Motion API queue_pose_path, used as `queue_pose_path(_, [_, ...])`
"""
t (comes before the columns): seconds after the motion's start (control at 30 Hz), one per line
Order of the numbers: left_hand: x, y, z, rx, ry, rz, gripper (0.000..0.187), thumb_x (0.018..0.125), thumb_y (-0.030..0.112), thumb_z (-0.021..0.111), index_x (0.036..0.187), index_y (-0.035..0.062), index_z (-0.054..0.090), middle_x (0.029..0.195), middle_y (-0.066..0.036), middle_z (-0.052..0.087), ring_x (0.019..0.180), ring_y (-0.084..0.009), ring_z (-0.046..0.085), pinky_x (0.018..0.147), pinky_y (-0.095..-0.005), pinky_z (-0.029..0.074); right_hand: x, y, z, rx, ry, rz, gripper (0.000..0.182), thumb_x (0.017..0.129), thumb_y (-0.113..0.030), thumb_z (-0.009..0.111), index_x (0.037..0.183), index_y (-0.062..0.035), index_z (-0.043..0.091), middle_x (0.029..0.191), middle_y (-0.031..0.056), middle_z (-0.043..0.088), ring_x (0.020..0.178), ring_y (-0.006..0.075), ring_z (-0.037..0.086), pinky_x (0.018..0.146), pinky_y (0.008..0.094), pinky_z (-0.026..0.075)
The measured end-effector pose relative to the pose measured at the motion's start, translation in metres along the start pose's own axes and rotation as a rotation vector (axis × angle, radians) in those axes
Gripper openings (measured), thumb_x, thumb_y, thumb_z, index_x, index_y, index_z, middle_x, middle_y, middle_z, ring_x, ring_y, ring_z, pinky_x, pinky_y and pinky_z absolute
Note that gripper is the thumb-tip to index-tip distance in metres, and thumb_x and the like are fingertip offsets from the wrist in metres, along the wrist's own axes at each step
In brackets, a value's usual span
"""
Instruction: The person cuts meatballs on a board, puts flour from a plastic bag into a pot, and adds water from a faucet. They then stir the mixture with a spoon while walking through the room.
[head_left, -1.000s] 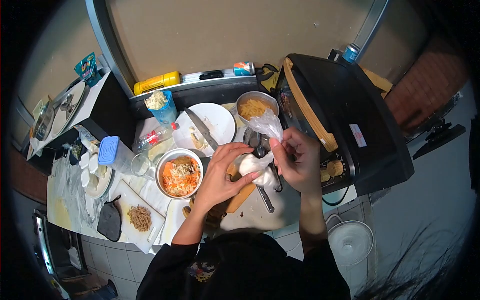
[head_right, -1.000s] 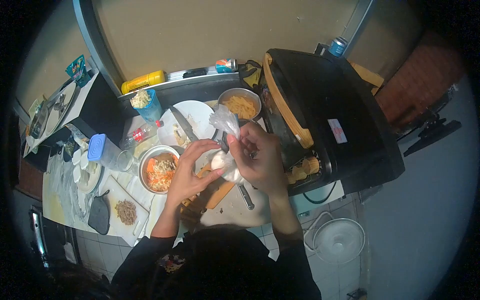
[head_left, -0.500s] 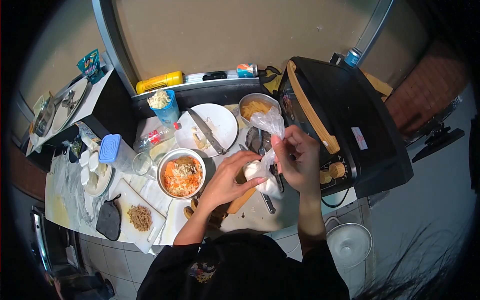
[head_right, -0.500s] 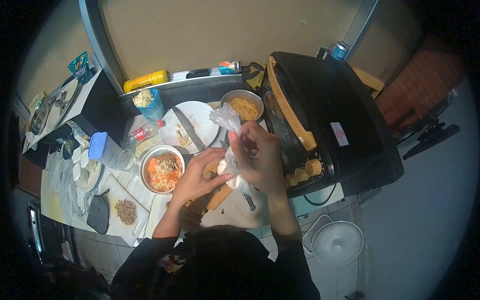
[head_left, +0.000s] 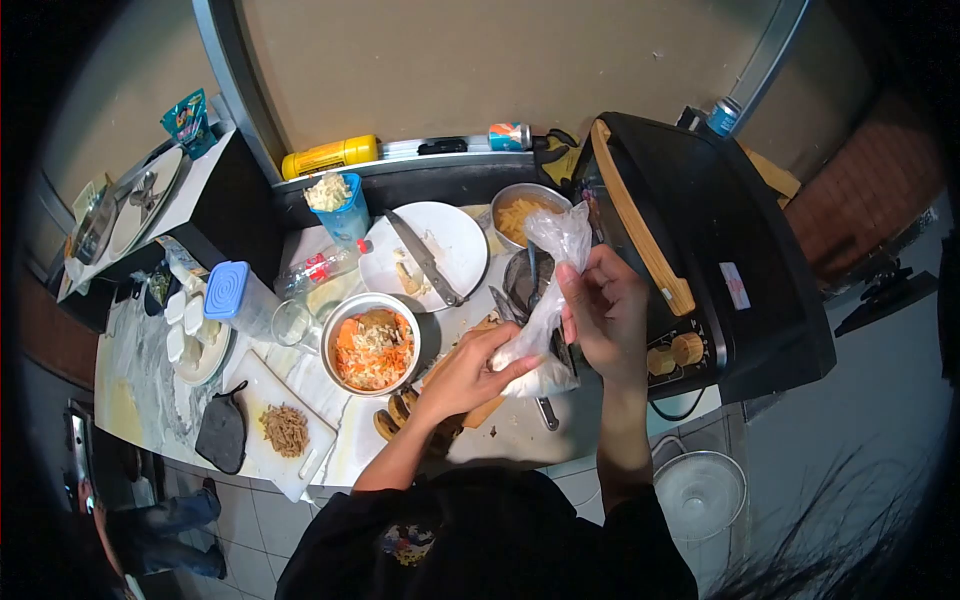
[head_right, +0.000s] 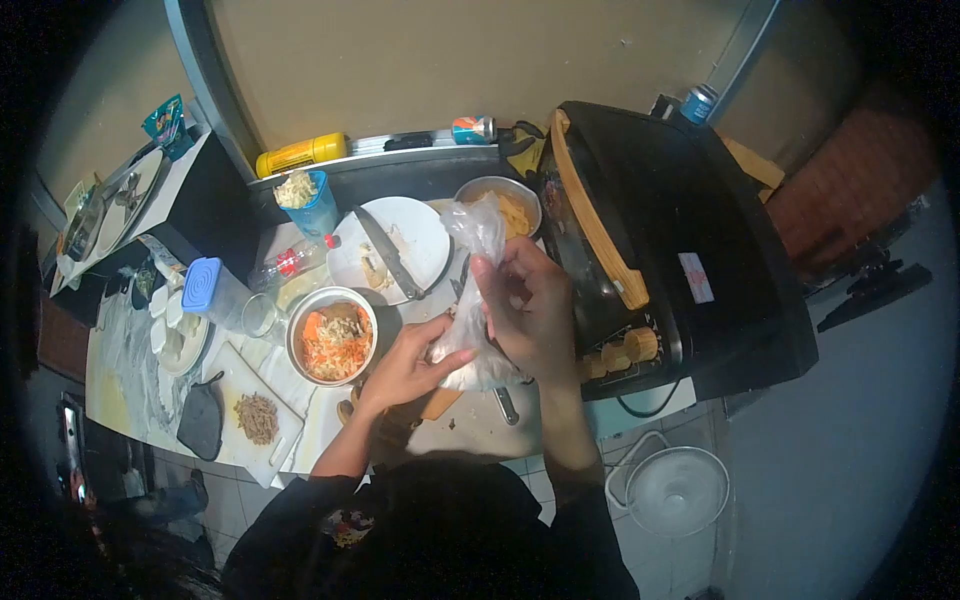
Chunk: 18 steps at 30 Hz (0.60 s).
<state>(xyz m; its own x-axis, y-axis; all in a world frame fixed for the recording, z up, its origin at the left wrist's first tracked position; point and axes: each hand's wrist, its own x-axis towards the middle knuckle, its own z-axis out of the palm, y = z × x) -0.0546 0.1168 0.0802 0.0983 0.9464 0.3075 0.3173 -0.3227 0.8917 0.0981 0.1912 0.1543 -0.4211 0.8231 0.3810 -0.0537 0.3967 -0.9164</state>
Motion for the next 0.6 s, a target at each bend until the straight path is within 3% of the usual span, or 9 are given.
queue_pose_path(0.1, [-0.002,-0.006,0.006,-0.134,0.039,0.043,0.021,0.084,0.016,0.070,0.091,-0.0007,0.060,0.075,-0.013,0.059,0.064,-0.0214,0.056,0.059,-0.0324,0.043,0.003,0.008,0.000,0.039,0.023,0.004,0.024,0.093,-0.021,0.061,0.078,-0.0041,0.051,0.055,-0.0024,0.050,0.046,0.0017,0.045,0.043,0.0186,0.032])
queue_pose_path(0.23, [-0.004,-0.012,0.008,-0.154,0.063,0.046,0.020,0.085,0.016,0.069,0.086,-0.0008,0.058,0.069,-0.008,0.053,0.062,-0.0150,0.048,0.057,-0.0303,0.040,0.004,0.020,-0.006,0.188,-0.025,0.041,0.017,0.093,-0.018,0.061,0.091,-0.0019,0.055,0.064,-0.0002,0.055,0.049,0.0025,0.047,0.045,0.0186,0.035])
queue_pose_path(0.43, [0.000,-0.017,0.012,-0.198,0.063,0.016,0.019,0.089,0.015,0.065,0.084,-0.0014,0.058,0.067,-0.005,0.050,0.062,-0.0099,0.044,0.054,-0.0277,0.036,-0.001,0.041,-0.022,0.354,0.059,0.059,0.026,0.092,-0.019,0.061,0.107,0.0003,0.054,0.082,0.0020,0.059,0.063,0.0042,0.053,0.051,0.0193,0.041])
queue_pose_path(0.53, [0.003,-0.020,0.021,-0.215,0.089,-0.012,0.017,0.090,0.015,0.063,0.089,-0.0016,0.060,0.068,-0.004,0.054,0.061,-0.0081,0.045,0.054,-0.0263,0.037,-0.013,0.061,-0.028,0.434,0.176,0.039,0.035,0.090,-0.021,0.064,0.115,-0.0003,0.051,0.091,0.0040,0.059,0.072,0.0075,0.055,0.062,0.0222,0.046])
queue_pose_path(0.6, [0.007,-0.020,0.027,-0.217,0.129,-0.032,0.016,0.091,0.014,0.062,0.091,-0.0016,0.060,0.069,-0.004,0.056,0.062,-0.0068,0.046,0.055,-0.0254,0.038,-0.021,0.078,-0.033,0.374,0.001,-0.015,0.043,0.087,-0.018,0.068,0.120,-0.0009,0.048,0.098,0.0055,0.059,0.086,0.0124,0.058,0.078,0.0275,0.048])
